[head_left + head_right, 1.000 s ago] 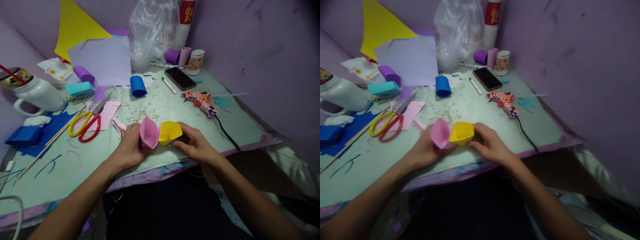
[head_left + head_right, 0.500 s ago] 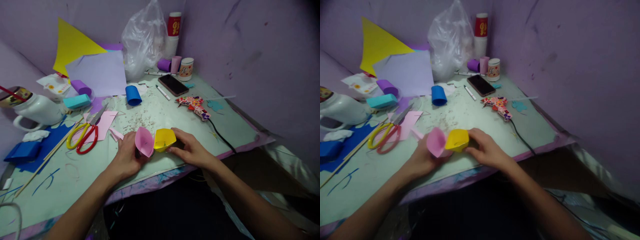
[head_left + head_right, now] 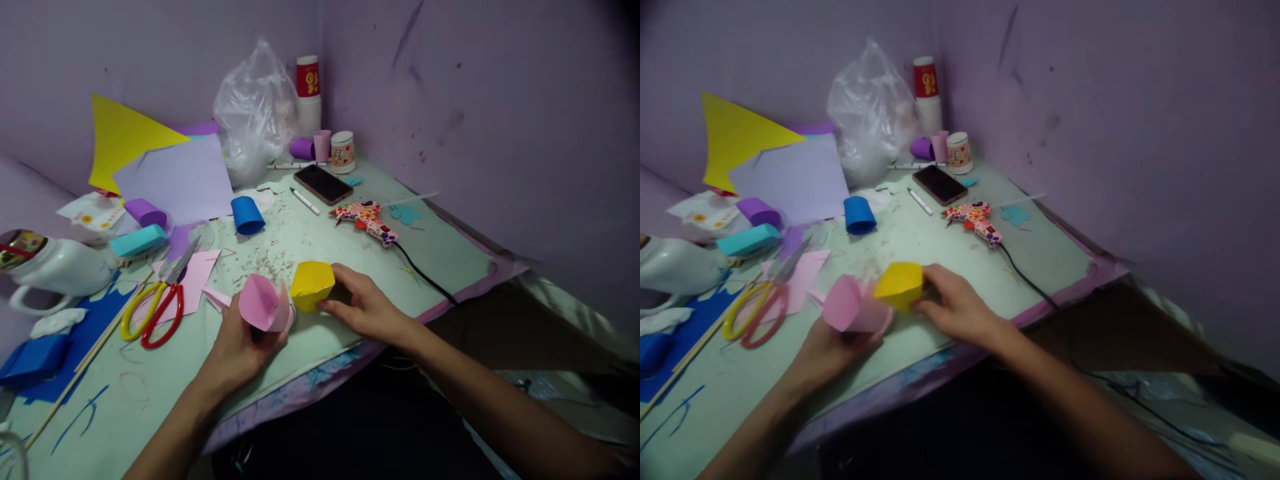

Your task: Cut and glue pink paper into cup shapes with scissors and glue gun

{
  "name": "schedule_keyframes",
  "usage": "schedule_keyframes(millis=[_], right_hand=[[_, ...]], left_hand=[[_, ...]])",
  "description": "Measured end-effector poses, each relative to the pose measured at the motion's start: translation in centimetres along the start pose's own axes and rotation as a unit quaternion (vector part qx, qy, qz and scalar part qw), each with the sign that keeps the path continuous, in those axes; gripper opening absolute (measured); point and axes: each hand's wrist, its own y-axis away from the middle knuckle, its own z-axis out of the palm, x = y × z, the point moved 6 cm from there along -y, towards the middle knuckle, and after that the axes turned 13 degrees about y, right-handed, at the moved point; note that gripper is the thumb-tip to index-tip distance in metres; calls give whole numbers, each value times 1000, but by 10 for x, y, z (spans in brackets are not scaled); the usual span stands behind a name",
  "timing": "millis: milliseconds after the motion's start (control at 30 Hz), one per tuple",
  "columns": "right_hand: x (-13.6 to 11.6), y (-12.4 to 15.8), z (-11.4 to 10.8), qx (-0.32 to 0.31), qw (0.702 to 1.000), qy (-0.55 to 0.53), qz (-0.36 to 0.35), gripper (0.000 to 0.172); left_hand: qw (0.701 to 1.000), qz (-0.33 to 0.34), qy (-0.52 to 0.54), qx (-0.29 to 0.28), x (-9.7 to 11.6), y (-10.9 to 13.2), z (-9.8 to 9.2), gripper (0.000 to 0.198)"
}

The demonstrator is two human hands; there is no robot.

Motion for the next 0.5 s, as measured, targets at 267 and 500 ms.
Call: schedule_keyframes(millis=[267,500], right_hand=[[27,-104,-10,34,992,22,122,28],[68,-169,7,44,975,40,213,31]], left_hand=[[939,-145,309,27,-20,12,-20,55],[864,-214,456,15,-38,12,-18,72]])
